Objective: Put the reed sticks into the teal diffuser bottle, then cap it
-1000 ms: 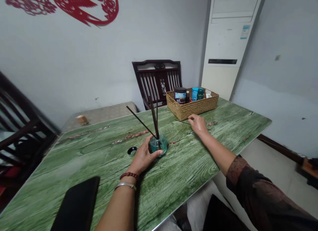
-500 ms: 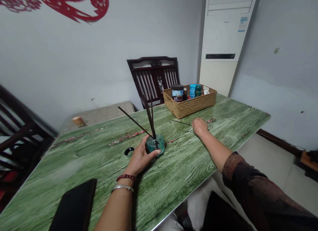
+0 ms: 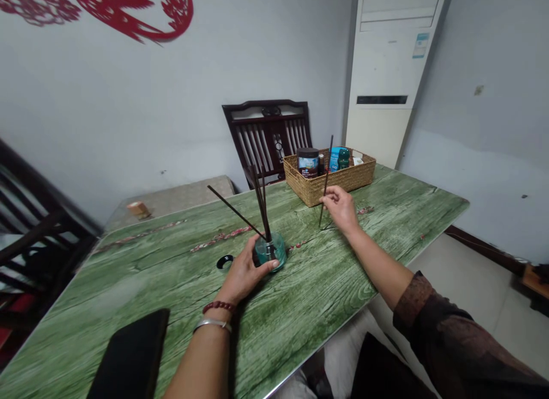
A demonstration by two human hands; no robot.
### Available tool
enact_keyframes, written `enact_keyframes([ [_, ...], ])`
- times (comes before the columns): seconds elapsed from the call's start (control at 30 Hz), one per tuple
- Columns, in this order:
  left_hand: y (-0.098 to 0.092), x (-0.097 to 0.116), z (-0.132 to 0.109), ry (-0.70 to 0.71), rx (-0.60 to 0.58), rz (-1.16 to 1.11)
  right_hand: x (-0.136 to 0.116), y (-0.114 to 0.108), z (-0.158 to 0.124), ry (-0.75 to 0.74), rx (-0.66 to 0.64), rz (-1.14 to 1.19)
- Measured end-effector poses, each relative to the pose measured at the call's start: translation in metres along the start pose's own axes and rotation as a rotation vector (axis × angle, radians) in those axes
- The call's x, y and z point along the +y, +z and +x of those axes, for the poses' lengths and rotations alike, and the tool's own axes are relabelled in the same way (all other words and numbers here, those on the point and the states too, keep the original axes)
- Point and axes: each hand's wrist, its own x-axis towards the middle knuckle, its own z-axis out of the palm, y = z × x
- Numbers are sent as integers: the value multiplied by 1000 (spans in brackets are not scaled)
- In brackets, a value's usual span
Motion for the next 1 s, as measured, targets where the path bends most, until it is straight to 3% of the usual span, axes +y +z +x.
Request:
enact_keyframes([
  [0.13, 0, 0, 0, 7, -7, -5, -46, 19, -8, -10, -141, 414],
  [0.3, 0, -1, 0, 22, -5, -24, -71, 52, -20, -54, -263, 488],
  [0.47, 1, -1, 0, 46, 3, -47, -63, 77, -20, -83, -260, 392],
  [0.63, 2, -3, 0, 60, 16, -40, -54, 87, -29, -81, -326, 151],
  [0.77, 2, -5, 0, 56, 9, -21, -54, 80, -45, -213, -380, -113],
  [0.87, 1, -3, -1, 52, 8, -6, -48, 68, -46, -274, -326, -253],
  [1.0, 1, 3, -3, 4, 38, 36, -17, 62, -33, -146, -288, -369],
])
